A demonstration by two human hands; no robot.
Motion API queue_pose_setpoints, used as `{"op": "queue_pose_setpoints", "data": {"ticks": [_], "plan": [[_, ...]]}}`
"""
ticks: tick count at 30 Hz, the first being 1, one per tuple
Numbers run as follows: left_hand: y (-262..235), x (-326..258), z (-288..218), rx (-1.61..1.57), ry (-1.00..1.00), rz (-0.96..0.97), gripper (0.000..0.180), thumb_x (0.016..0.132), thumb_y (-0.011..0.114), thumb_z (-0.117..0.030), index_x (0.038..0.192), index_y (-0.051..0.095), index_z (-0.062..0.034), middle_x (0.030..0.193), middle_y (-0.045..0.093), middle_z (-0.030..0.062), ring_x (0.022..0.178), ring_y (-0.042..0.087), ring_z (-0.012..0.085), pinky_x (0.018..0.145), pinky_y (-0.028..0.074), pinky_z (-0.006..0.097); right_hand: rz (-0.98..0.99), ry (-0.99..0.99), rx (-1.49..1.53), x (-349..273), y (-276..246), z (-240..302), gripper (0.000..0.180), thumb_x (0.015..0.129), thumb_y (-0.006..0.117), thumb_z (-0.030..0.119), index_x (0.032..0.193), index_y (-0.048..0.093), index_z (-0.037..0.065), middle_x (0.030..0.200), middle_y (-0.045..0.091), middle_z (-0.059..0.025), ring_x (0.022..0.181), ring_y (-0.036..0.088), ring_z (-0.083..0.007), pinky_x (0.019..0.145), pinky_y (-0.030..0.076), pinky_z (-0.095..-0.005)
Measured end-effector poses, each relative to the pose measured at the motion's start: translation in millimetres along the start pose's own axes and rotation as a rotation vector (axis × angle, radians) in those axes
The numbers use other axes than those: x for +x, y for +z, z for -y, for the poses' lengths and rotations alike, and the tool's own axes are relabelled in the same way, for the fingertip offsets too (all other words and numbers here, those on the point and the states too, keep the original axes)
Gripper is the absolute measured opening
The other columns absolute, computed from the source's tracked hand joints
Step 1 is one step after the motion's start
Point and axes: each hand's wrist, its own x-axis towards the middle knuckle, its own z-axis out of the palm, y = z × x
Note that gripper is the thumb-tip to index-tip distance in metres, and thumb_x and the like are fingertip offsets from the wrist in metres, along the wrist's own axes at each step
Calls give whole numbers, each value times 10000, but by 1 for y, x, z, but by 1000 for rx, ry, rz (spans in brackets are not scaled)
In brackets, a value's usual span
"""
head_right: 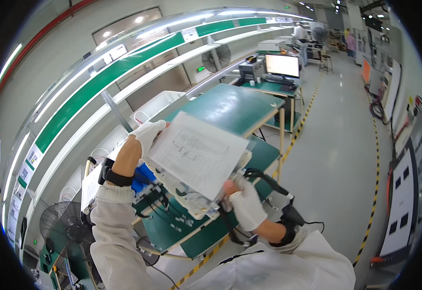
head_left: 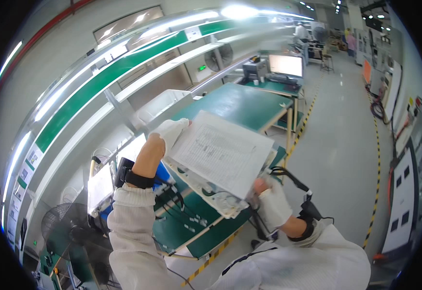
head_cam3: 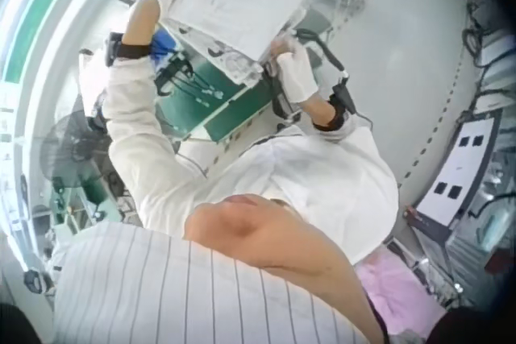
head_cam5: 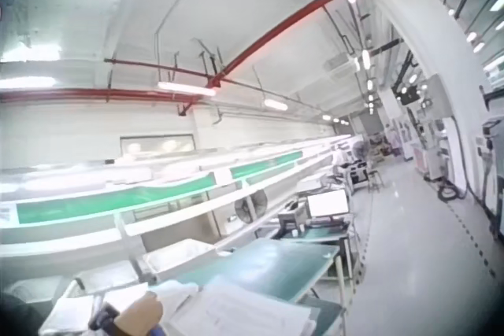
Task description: Testing and scanning battery packs in an industrial assembly line setting.
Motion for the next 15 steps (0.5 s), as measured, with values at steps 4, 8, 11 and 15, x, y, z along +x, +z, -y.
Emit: {"op": "queue_pose_setpoints", "data": {"ticks": [4, 8, 11, 15], "plan": [[-44, 106, 13, 471, -153, -173, 418, 852, 517, -412, 894, 620, -10, 824, 630, 70, 698, 582, 180, 649, 440, 326, 151, -71, -141, 101, 36, -24, 244, 946, 523, 210, 969, 544, -32, 734, 537, -28, 623, 503, -101, 566, 424, -251], [-82, 200, 51, 753, 77, -251, 476, 863, 467, -421, 909, 625, 26, 831, 643, 174, 759, 612, 296, 678, 447, 373, 196, 149, -185, 171, 68, -63, 348, 932, 561, 294, 1008, 567, -46, 800, 577, -52, 722, 531, -114, 639, 426, -255], [-103, 241, 74, 915, 121, -281, 494, 876, 420, -408, 960, 621, 36, 887, 636, 238, 827, 615, 362, 710, 446, 405, 244, 23, -100, 206, 93, -82, 387, 927, 563, 301, 1079, 575, -55, 869, 650, -102, 786, 590, -191, 732, 469, -319], [-130, 289, 103, 856, -103, -327, 542, 888, 361, -426, 1022, 623, 29, 1028, 611, 267, 983, 575, 402, 814, 429, 409, 260, 169, -258, 244, 122, -101, 498, 907, 566, 411, 1068, 575, -60, 898, 632, -156, 818, 585, -243, 732, 456, -334]]}}
